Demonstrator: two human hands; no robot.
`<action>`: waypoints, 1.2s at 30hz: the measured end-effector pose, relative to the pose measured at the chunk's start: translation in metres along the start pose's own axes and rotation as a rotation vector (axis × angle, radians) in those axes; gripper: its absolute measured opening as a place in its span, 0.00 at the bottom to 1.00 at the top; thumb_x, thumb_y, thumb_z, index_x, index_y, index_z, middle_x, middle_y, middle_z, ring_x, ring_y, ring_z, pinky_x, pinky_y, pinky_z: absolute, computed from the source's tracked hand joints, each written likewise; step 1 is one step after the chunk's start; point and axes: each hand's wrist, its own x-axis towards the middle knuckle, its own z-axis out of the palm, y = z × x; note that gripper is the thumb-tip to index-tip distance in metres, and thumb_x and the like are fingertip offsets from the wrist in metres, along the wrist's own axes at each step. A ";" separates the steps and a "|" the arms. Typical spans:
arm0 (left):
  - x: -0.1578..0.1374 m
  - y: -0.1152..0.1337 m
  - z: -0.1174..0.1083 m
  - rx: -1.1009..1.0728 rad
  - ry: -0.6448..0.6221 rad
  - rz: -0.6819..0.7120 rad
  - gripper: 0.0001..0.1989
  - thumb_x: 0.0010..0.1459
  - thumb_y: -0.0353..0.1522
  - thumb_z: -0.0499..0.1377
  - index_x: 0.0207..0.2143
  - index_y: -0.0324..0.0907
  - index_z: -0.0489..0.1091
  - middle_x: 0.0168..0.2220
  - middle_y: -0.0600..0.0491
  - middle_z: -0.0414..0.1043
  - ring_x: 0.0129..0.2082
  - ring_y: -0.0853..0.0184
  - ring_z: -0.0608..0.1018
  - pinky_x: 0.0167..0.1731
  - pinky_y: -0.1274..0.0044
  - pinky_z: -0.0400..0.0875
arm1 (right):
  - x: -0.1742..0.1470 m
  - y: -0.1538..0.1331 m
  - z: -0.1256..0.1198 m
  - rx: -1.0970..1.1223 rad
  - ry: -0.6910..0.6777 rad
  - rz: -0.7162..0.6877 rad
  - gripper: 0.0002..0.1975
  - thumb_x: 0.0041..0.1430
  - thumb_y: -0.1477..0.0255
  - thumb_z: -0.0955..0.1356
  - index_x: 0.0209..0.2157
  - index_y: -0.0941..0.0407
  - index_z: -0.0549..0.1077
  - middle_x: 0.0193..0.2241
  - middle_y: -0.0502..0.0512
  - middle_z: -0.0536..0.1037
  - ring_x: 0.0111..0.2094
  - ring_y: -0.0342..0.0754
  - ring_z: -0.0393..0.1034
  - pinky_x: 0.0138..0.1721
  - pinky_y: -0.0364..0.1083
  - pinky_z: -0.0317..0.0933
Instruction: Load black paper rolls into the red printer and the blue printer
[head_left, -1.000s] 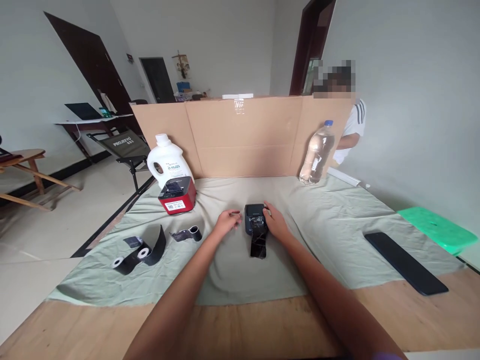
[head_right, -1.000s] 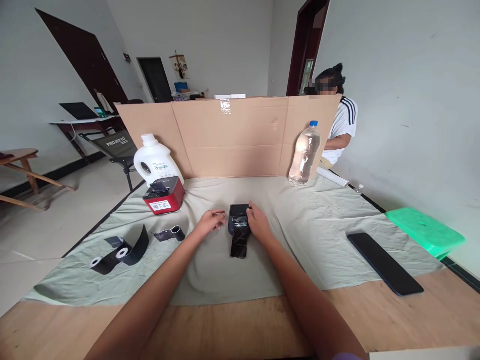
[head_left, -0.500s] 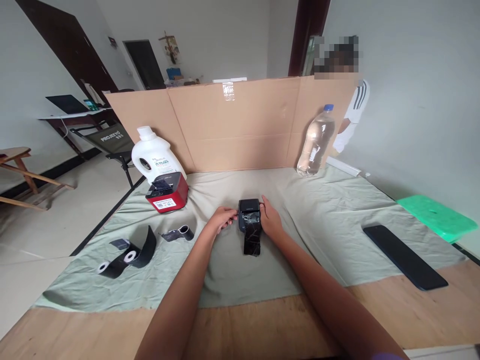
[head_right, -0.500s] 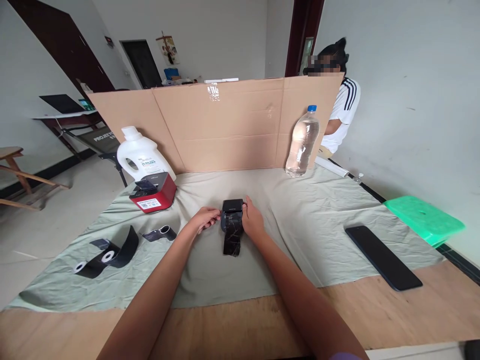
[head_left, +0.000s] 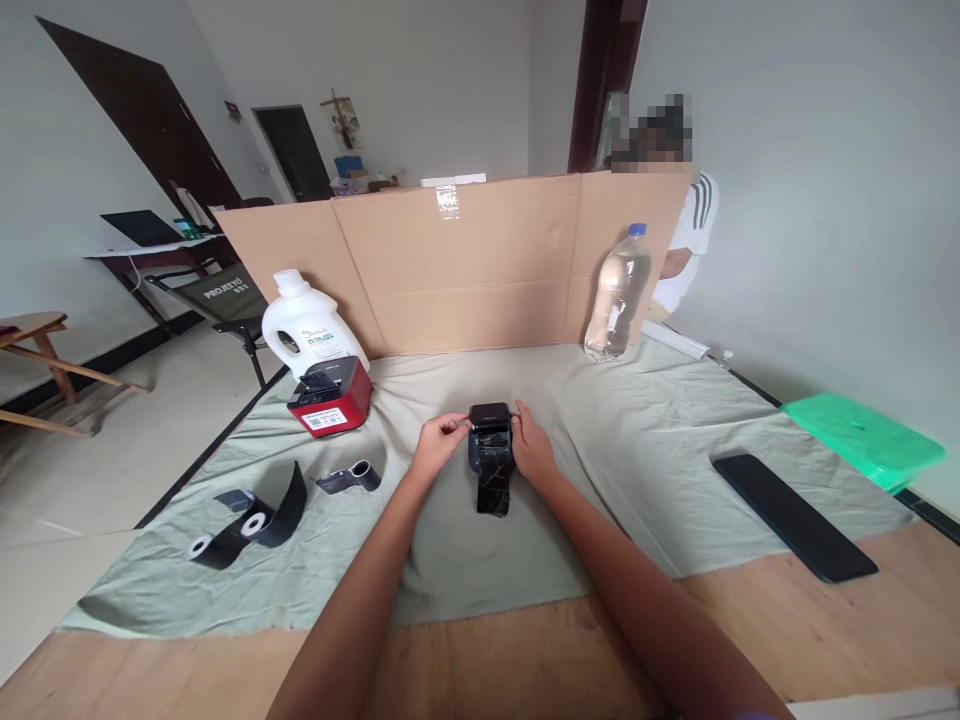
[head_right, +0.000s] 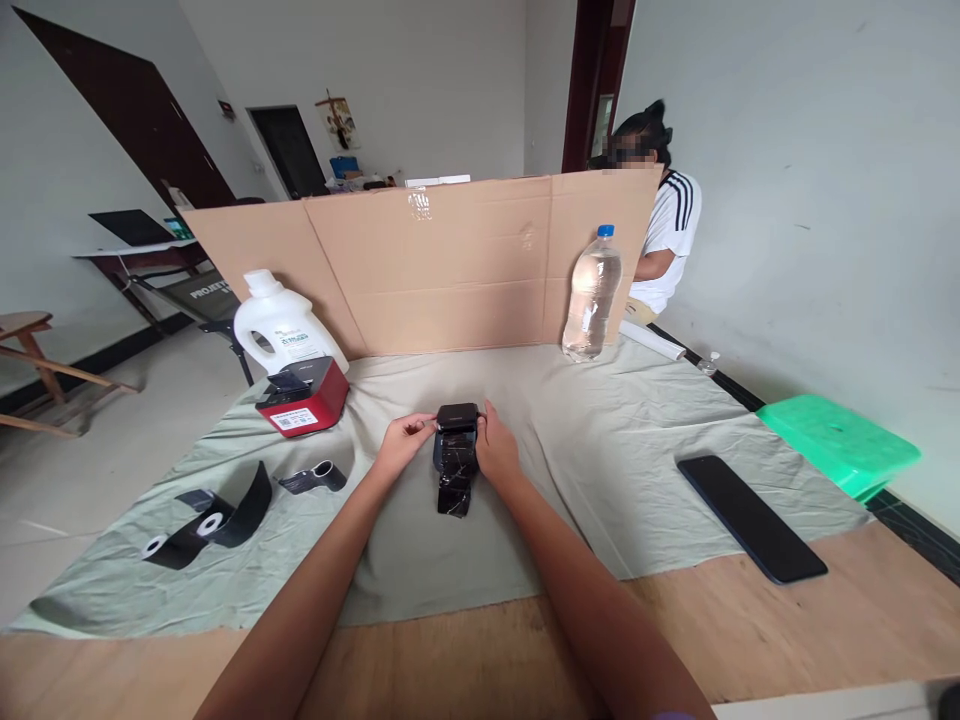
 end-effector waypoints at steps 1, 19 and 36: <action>0.004 0.001 0.000 0.032 0.018 0.026 0.18 0.52 0.43 0.63 0.37 0.38 0.78 0.18 0.61 0.58 0.20 0.72 0.61 0.24 0.78 0.57 | 0.000 0.000 0.000 -0.005 -0.002 0.003 0.28 0.71 0.62 0.51 0.67 0.55 0.58 0.55 0.61 0.76 0.56 0.58 0.71 0.57 0.57 0.63; 0.032 0.072 0.007 1.089 -0.367 0.178 0.12 0.58 0.39 0.59 0.42 0.50 0.80 0.40 0.49 0.80 0.42 0.58 0.80 0.37 0.75 0.67 | -0.002 -0.004 -0.004 -0.023 -0.015 0.029 0.27 0.71 0.65 0.54 0.67 0.59 0.59 0.55 0.63 0.76 0.54 0.58 0.73 0.53 0.55 0.65; 0.030 0.089 -0.048 0.445 -0.267 0.057 0.16 0.54 0.45 0.55 0.32 0.43 0.72 0.27 0.55 0.70 0.29 0.66 0.71 0.29 0.77 0.63 | 0.005 0.009 0.004 0.056 0.026 0.031 0.28 0.70 0.63 0.53 0.66 0.60 0.61 0.54 0.65 0.77 0.55 0.60 0.72 0.55 0.57 0.63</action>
